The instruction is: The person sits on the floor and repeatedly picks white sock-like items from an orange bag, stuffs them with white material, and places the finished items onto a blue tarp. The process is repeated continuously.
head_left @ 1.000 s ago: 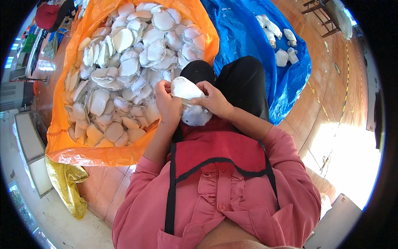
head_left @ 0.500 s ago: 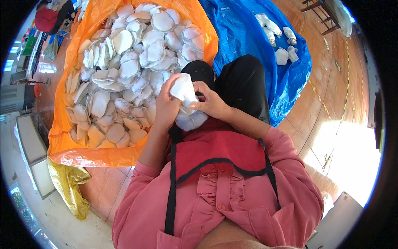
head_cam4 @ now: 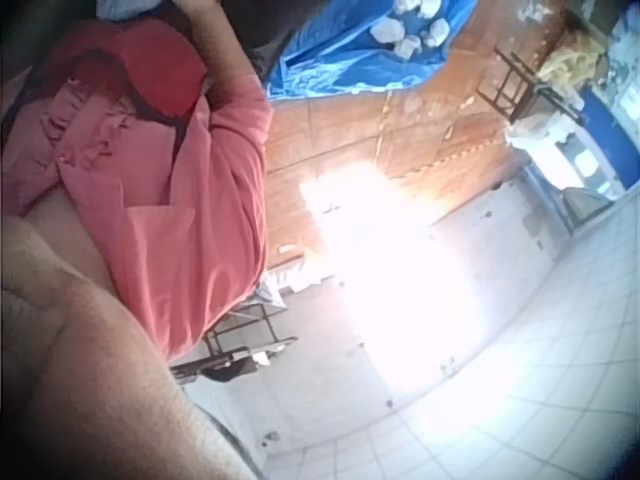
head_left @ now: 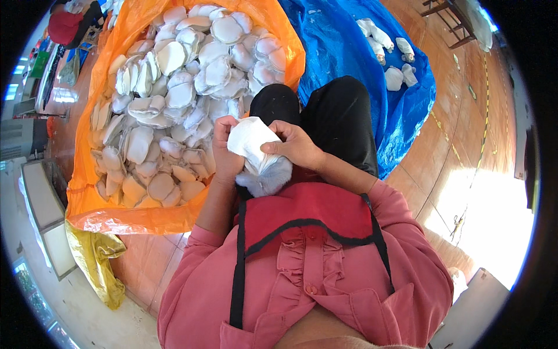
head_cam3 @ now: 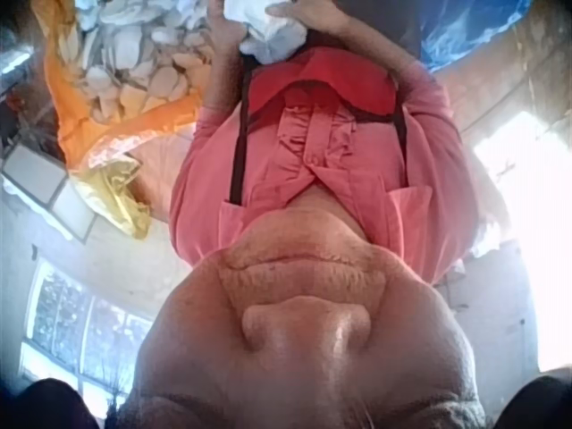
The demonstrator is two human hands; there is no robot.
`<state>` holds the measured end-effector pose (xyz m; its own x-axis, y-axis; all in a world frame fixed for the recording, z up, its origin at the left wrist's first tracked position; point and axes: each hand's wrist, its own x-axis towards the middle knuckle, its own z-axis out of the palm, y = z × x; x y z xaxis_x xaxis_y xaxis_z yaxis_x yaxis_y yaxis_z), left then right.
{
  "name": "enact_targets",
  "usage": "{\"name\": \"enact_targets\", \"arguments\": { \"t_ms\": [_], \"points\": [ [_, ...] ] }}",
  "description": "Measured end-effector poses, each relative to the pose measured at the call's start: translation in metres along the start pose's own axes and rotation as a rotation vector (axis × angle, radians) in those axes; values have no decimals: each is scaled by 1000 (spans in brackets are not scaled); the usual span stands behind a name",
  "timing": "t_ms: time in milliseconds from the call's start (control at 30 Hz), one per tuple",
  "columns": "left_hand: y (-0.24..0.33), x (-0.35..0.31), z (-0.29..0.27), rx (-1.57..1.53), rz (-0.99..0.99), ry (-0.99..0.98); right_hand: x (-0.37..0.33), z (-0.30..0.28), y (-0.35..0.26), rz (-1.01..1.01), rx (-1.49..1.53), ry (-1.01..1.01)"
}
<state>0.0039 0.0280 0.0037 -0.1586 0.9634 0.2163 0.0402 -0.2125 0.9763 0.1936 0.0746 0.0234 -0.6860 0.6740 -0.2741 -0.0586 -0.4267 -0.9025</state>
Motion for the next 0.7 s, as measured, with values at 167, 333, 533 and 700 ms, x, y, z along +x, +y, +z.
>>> {"name": "enact_targets", "arguments": {
  "t_ms": [167,333,533,700],
  "points": [
    [8,-7,3,-198,-237,5,2,-2,19,-158,118,71],
    [23,-7,11,-190,-328,27,6,-7,20,-232,250,146],
    [10,3,13,68,-370,130,7,-18,14,-343,95,159],
    [13,4,16,-246,-492,302,-5,-37,8,-382,-330,23]
  ]
}}
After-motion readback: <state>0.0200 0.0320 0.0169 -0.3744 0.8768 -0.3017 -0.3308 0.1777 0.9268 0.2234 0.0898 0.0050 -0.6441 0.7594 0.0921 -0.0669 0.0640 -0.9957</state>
